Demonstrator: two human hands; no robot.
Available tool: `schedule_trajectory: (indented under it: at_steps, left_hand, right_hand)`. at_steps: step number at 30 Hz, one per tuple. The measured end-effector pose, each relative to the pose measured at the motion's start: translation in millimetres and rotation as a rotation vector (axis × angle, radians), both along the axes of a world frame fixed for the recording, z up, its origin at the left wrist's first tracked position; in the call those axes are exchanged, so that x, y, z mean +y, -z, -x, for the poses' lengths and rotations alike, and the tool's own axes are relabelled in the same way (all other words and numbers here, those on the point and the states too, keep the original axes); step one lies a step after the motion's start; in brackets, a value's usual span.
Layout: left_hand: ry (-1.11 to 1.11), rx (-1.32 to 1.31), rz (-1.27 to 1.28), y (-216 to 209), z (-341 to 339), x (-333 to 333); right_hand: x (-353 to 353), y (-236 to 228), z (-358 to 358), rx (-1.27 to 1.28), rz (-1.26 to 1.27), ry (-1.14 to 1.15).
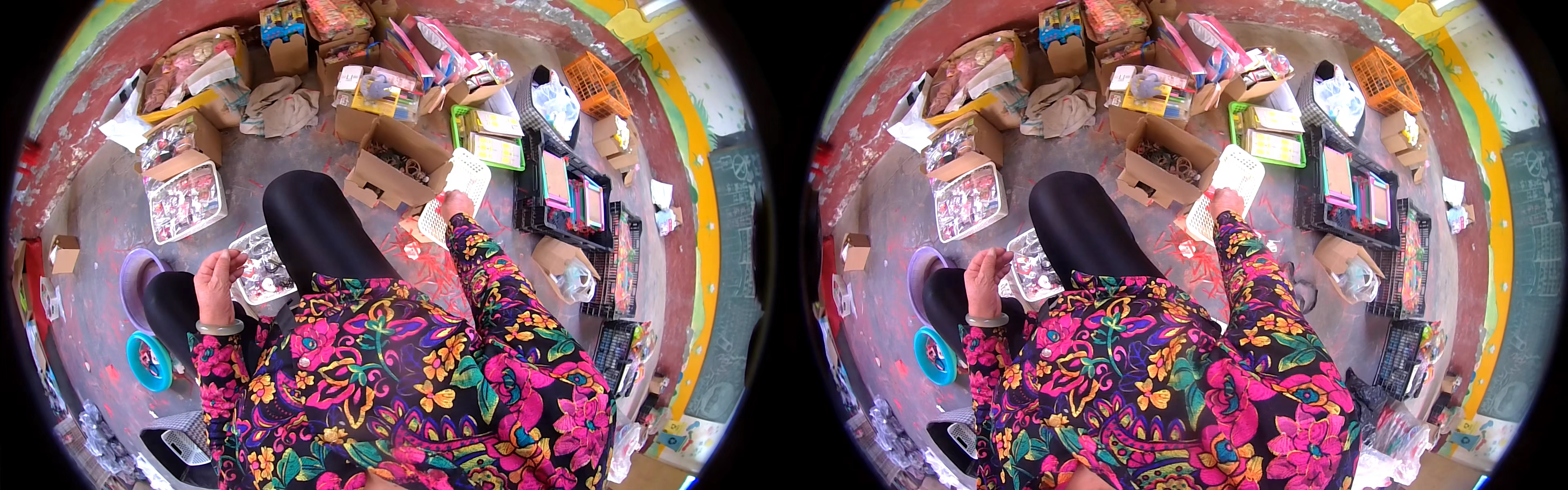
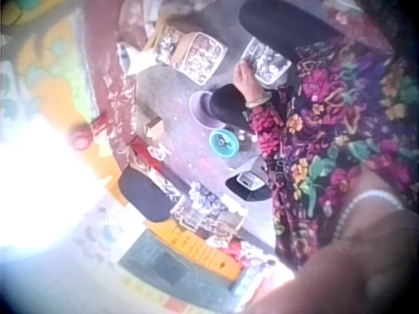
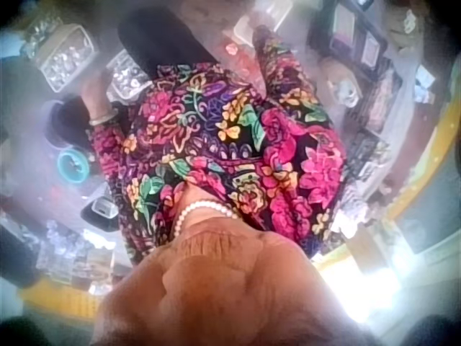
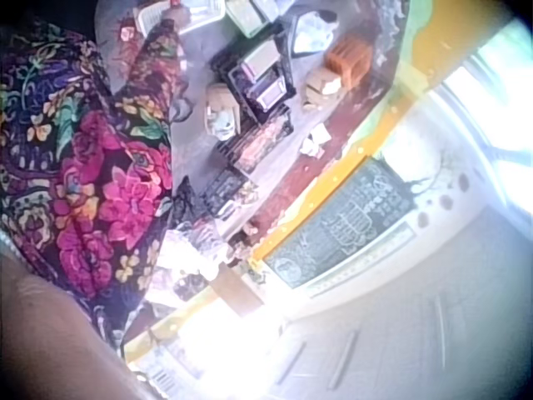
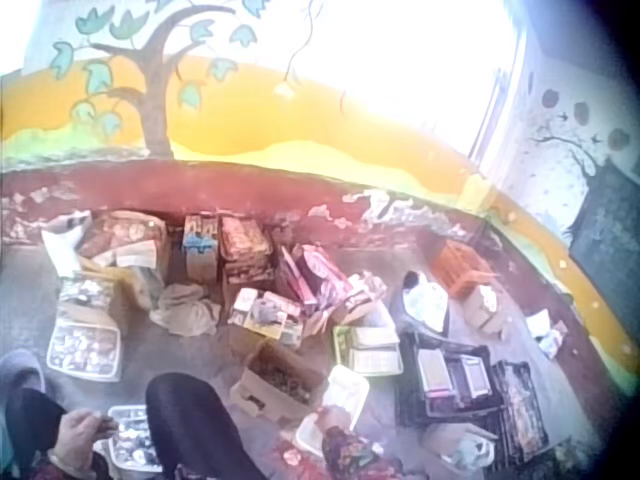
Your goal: The person sits on the floor surrounded by boxes and baskets, picking up small hair ties and metal clips. They attach the clips to the hair ties by hand and place the finished items into a white plastic basket.
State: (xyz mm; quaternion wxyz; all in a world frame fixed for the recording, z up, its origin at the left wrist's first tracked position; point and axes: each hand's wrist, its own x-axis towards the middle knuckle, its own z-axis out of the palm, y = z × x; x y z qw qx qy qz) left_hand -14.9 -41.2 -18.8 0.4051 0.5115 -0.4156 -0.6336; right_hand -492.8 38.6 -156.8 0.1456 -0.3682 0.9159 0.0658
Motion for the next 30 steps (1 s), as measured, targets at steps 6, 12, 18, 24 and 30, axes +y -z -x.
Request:
schedule_trajectory:
  at_steps: [6,12,18,24,30]
  left_hand:
    - [-0.014,-0.015,0.004,-1,1,1]
    - [-0.023,-0.013,-0.009,2,0,1]
    - [-0.022,-0.030,-0.018,2,1,2]
    - [-0.025,-0.047,-0.023,3,0,2]
    - [-0.003,-0.043,-0.018,4,0,3]
  right_hand:
    - [7,10,12,0.008,0.225,-0.035]
    - [5,16,19,0.021,0.377,-0.041]
    - [4,15,21,0.033,0.229,-0.094]
    - [4,11,17,-0.076,0.103,0.051]
    - [16,21,39,-0.012,0.383,0.134]
